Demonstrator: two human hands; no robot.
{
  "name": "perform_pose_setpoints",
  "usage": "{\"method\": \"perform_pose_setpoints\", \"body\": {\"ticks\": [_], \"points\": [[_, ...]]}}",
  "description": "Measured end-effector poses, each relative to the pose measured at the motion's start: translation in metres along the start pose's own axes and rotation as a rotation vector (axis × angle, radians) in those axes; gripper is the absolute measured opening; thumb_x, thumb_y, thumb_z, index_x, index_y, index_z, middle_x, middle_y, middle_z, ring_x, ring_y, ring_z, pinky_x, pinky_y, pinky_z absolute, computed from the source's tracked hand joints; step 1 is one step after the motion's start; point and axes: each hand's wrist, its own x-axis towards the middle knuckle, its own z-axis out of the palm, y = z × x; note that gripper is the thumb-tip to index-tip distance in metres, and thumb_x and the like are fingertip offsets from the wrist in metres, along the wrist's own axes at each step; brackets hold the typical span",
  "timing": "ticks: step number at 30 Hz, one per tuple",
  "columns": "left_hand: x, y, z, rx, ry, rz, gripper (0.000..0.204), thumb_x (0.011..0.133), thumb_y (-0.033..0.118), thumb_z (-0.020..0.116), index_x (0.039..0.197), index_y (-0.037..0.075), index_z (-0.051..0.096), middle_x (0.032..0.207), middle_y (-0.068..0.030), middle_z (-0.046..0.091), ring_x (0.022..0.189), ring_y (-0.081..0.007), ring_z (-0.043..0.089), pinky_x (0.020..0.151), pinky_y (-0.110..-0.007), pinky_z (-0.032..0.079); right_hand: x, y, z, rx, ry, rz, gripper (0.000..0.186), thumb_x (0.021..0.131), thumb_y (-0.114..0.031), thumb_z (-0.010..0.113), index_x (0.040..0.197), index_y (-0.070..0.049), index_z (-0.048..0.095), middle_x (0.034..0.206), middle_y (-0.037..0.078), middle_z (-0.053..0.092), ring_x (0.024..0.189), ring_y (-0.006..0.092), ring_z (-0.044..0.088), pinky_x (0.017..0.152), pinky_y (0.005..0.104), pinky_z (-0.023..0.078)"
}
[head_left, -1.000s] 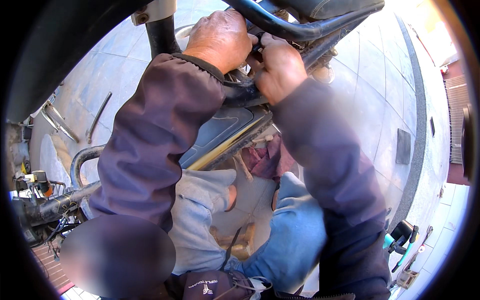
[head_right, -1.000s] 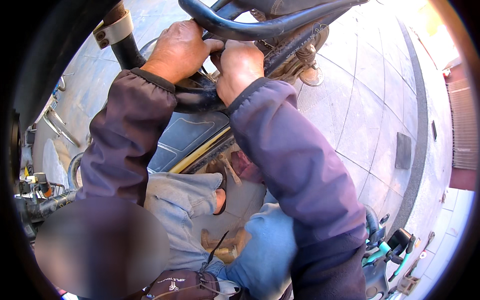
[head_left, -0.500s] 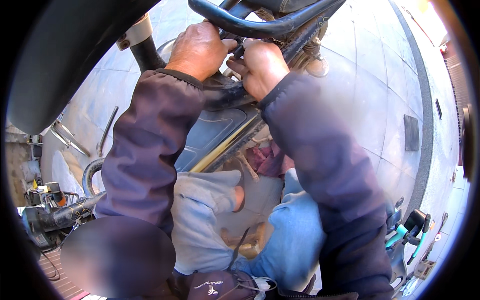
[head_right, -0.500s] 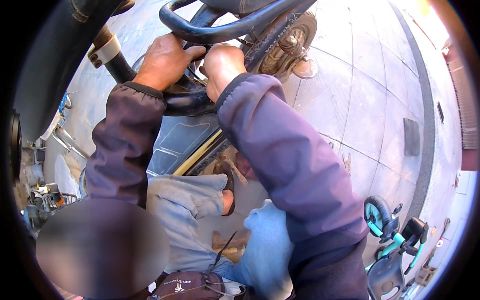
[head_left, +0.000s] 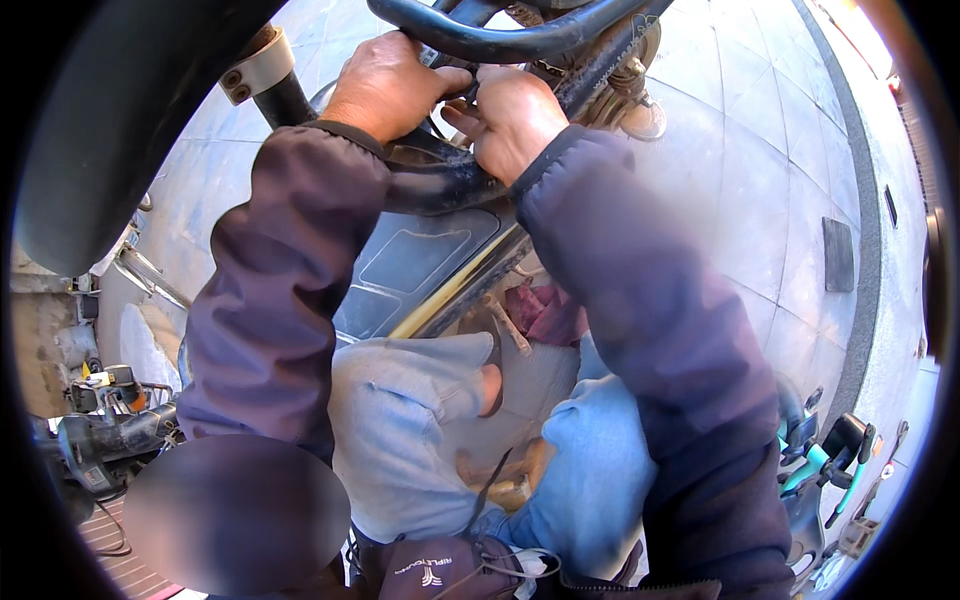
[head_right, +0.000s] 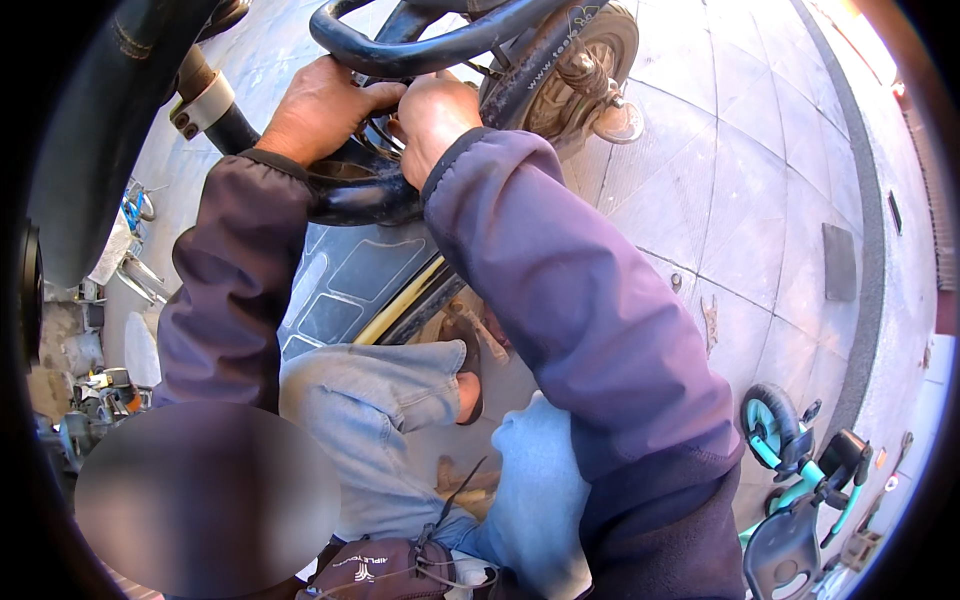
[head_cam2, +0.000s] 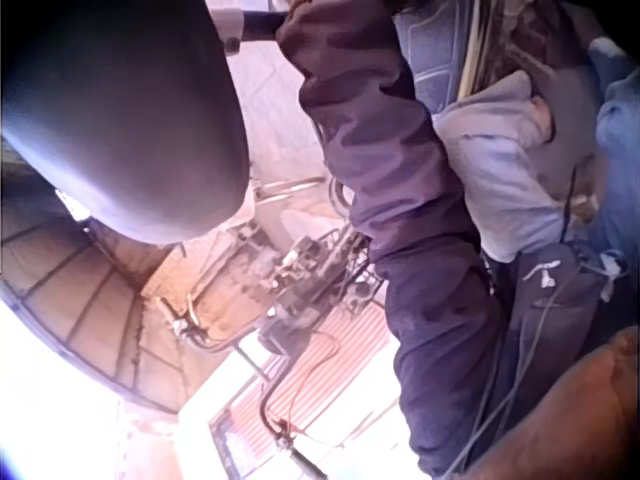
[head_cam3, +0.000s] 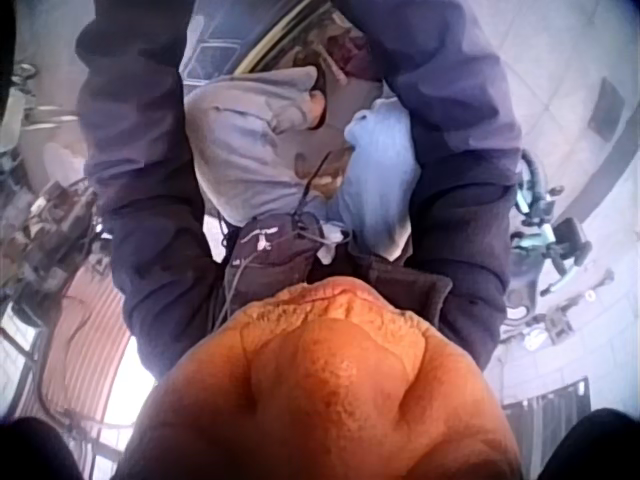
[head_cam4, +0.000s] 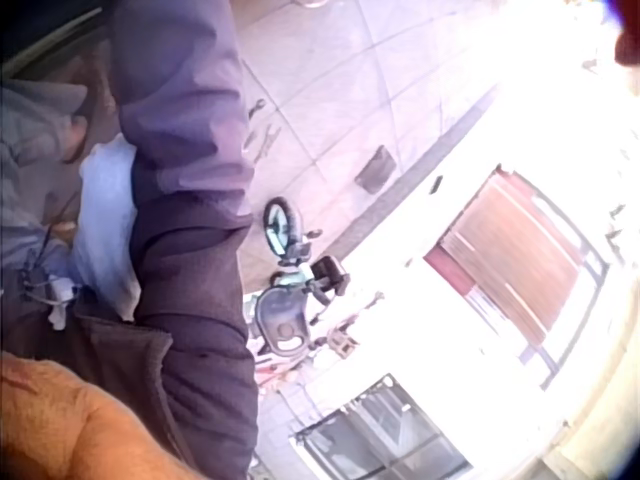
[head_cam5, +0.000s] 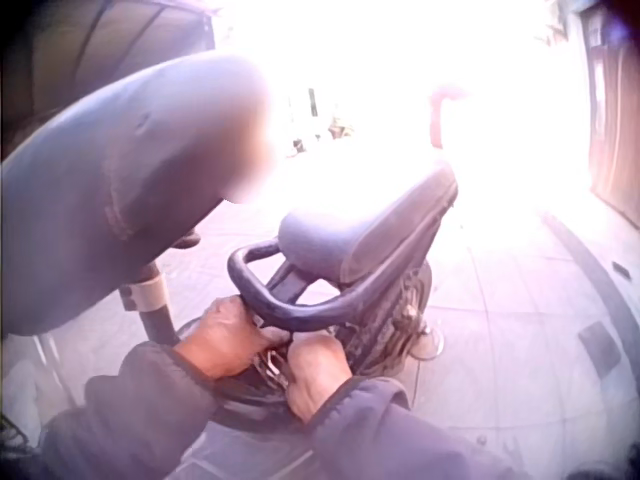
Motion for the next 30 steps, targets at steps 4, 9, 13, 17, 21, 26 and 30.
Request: {"method": "perform_pose_setpoints", "body": {"ticks": [4, 9, 13, 17, 21, 26, 30], "points": [[0.004, -0.005, -0.001, -0.071, -0.065, -0.019, 0.050, 0.068, 0.035, 0.074, 0.105, 0.002, 0.066, 0.089, -0.0180, 0.068, 0.085, -0.0313, 0.066, 0.080, -0.037, 0.051, -0.009, -0.008, 0.000, -0.045, -0.016, 0.047, 0.021, 0.094, -0.010, 0.044, 0.111, 0.001, 0.050, 0.102, 0.012, 0.056, 0.090, 0.0257, 0.058, 0.081, 0.0339, 0.052], [0.005, -0.003, -0.003, -0.045, -0.040, 0.012, 0.049, 0.069, 0.034, 0.076, 0.105, 0.003, 0.066, 0.090, -0.0178, 0.068, 0.086, -0.0304, 0.066, 0.079, -0.036, 0.051, -0.028, -0.013, -0.033, -0.289, -0.106, -0.063, 0.032, 0.093, -0.010, 0.048, 0.119, 0.009, 0.047, 0.107, 0.019, 0.057, 0.101, 0.0292, 0.060, 0.089, 0.0341, 0.049], [0.006, -0.008, 0.002, -0.094, -0.055, -0.004, 0.048, 0.070, 0.034, 0.076, 0.105, 0.003, 0.067, 0.091, -0.0180, 0.068, 0.088, -0.0301, 0.066, 0.080, -0.037, 0.050, -0.064, -0.019, -0.059, -0.435, -0.175, -0.307, 0.042, 0.092, -0.014, 0.049, 0.125, 0.011, 0.047, 0.103, 0.020, 0.061, 0.089, 0.0249, 0.063, 0.080, 0.0312, 0.050], [0.003, -0.007, -0.005, -0.038, -0.033, -0.004, 0.047, 0.070, 0.033, 0.075, 0.105, 0.003, 0.067, 0.091, -0.0176, 0.068, 0.088, -0.0291, 0.066, 0.080, -0.036, 0.049, -0.079, -0.030, -0.095, -0.371, -0.282, -0.131, 0.036, 0.094, -0.014, 0.049, 0.119, 0.010, 0.053, 0.098, 0.019, 0.064, 0.077, 0.0195, 0.065, 0.068, 0.0275, 0.054], [0.000, -0.001, -0.002, -0.056, -0.032, 0.002, 0.041, 0.073, 0.028, 0.074, 0.105, 0.002, 0.067, 0.090, -0.0146, 0.068, 0.084, -0.0237, 0.065, 0.077, -0.033, 0.049, -0.081, -0.022, -0.120, -0.542, -0.250, -0.185, 0.033, 0.094, -0.016, 0.050, 0.114, 0.009, 0.056, 0.091, 0.016, 0.066, 0.070, 0.0153, 0.064, 0.058, 0.0254, 0.053], [-0.003, -0.003, -0.006, -0.063, -0.046, 0.033, 0.034, 0.077, 0.021, 0.072, 0.104, 0.000, 0.067, 0.090, -0.0107, 0.069, 0.082, -0.0161, 0.065, 0.075, -0.030, 0.049, -0.072, -0.020, -0.086, -0.671, -0.353, -0.409, 0.035, 0.093, -0.012, 0.047, 0.121, 0.010, 0.051, 0.089, 0.015, 0.065, 0.069, 0.0145, 0.064, 0.055, 0.0253, 0.051], [-0.001, -0.001, -0.004, -0.092, -0.051, 0.036, 0.038, 0.075, 0.029, 0.072, 0.103, 0.003, 0.068, 0.089, -0.0147, 0.069, 0.084, -0.0255, 0.067, 0.078, -0.034, 0.051, -0.047, -0.017, -0.061, -0.868, -0.361, -0.454, 0.035, 0.090, -0.010, 0.044, 0.116, 0.014, 0.049, 0.077, 0.019, 0.064, 0.060, 0.0191, 0.064, 0.057, 0.0313, 0.052]]}}
